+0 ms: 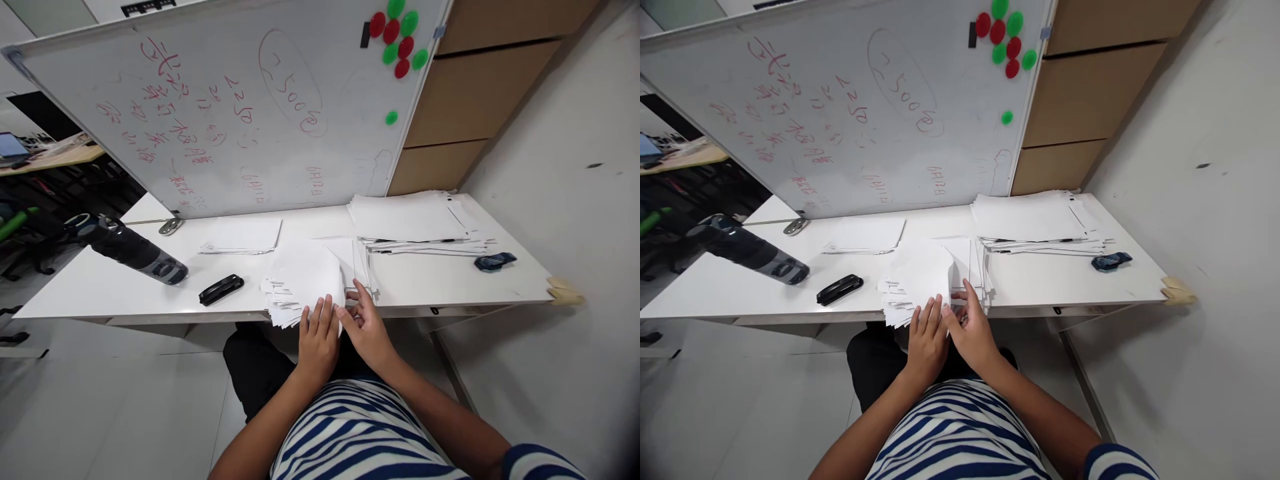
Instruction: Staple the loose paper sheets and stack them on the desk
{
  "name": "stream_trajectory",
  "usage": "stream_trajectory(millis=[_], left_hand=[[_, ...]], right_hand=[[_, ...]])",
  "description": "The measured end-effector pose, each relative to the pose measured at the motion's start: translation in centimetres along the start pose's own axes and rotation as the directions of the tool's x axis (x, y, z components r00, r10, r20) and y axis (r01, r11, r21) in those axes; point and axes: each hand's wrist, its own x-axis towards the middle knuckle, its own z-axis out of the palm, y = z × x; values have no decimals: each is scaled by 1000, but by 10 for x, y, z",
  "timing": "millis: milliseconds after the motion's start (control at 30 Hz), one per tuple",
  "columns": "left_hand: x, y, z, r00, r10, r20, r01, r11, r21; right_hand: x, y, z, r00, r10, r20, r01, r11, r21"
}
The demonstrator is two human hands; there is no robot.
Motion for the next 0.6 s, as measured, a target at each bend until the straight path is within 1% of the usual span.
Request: stream_trajectory(millis=[67, 100, 167, 233, 300, 333, 367, 400, 433, 467, 500, 533, 567, 600], left_hand=[[-2, 5, 3, 1000, 20, -23, -20, 1000, 7], [-3, 7, 4, 999, 24, -26, -24, 1000, 10], [-3, 11, 5, 1000, 25, -15, -25, 1000, 13], [-2, 11, 2, 999, 35, 25, -35, 999, -8], [0, 4, -3, 995, 73, 73, -68, 995, -68], [3, -2, -7, 993, 89, 82, -80, 991, -106], [7, -10, -12, 994, 86, 67, -75, 987, -143], [12, -20, -17, 998, 50, 24, -45, 984, -174], [18, -32, -23, 999, -29, -40, 20, 978, -206], [27, -45, -30, 982, -147, -118, 113, 961, -252], [36, -59, -36, 941, -288, -177, 221, 920, -323], [47, -73, -43, 885, -427, -186, 318, 846, -427], [58, -86, -50, 836, -537, -113, 394, 730, -558], [69, -98, -55, 808, -589, -5, 423, 586, -691]], right_hand=[[4, 3, -1, 995, -87, -56, 81, 992, -98], [6, 5, -2, 990, -126, -63, 116, 983, -144], [7, 8, -3, 985, -170, -39, 158, 963, -217], [8, 9, -6, 983, -182, 0, 175, 945, -277], [11, 6, -12, 978, -210, 7, 201, 926, -321], [13, 2, -18, 974, -226, -2, 213, 921, -326], [17, -2, -25, 972, -235, -13, 219, 923, -316], [21, -9, -33, 973, -231, -21, 215, 931, -295], [26, -16, -42, 976, -216, -16, 204, 943, -262], [32, -23, -50, 981, -192, 3, 188, 956, -226], [39, -31, -59, 984, -175, 26, 177, 965, -192], [46, -39, -66, 983, -175, 48, 181, 970, -161], [53, -46, -72, 980, -188, 64, 195, 972, -133], [61, -52, -76, 975, -210, 76, 218, 970, -110]])
